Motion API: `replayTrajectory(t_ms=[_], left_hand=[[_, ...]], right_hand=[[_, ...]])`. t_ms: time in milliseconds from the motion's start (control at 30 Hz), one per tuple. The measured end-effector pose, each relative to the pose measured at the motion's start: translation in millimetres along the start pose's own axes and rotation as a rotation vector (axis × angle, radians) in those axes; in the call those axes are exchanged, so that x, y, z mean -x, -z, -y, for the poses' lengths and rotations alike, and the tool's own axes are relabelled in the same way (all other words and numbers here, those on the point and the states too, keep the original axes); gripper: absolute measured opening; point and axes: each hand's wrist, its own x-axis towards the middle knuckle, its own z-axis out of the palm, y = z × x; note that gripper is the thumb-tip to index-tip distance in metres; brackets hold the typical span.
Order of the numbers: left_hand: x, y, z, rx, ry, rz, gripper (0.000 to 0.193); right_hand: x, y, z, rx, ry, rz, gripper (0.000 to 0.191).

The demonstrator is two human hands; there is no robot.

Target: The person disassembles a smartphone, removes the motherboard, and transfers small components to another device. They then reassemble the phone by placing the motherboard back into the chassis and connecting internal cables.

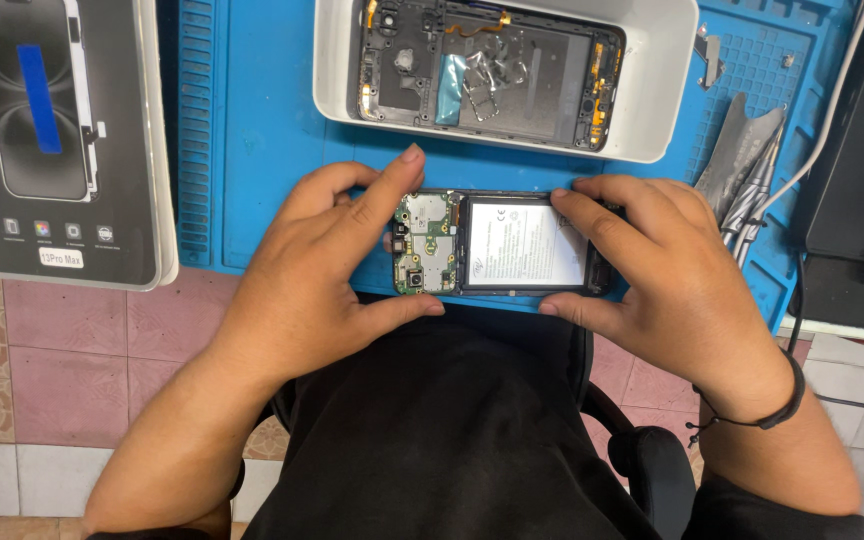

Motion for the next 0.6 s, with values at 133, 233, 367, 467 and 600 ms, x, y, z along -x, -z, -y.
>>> replayTrajectory(t_ms=[133,233,367,467,600], left_hand=[[2.5,-2.6,-1.0,-0.054,-0.070,-0.043,0.107],[3.4,-4.0,-1.9,-0.107,-0.084,-0.055,0.105],[3.6,-4.6,-3.3,-0.139,-0.094,-0.049,0.104],[1.7,-1.7,-0.4,-0.086,-0.098,-0.027,0.103],[0.7,-1.8,1.3,-0.112,-0.090,-0.026,0.101]], right_hand=[[-1.7,1.5,1.5,0.004,0.005,0.004,0.083],[-3.6,2.8,1.8,0.014,0.013,0.015,0.087],[-6.0,3.7,0.6,0.052,0.037,0.014,0.091],[-8.0,4.5,-2.3,0.041,0.041,0.039,0.091],[-9.1,4.1,-5.4,0.043,0.060,0.032,0.091]])
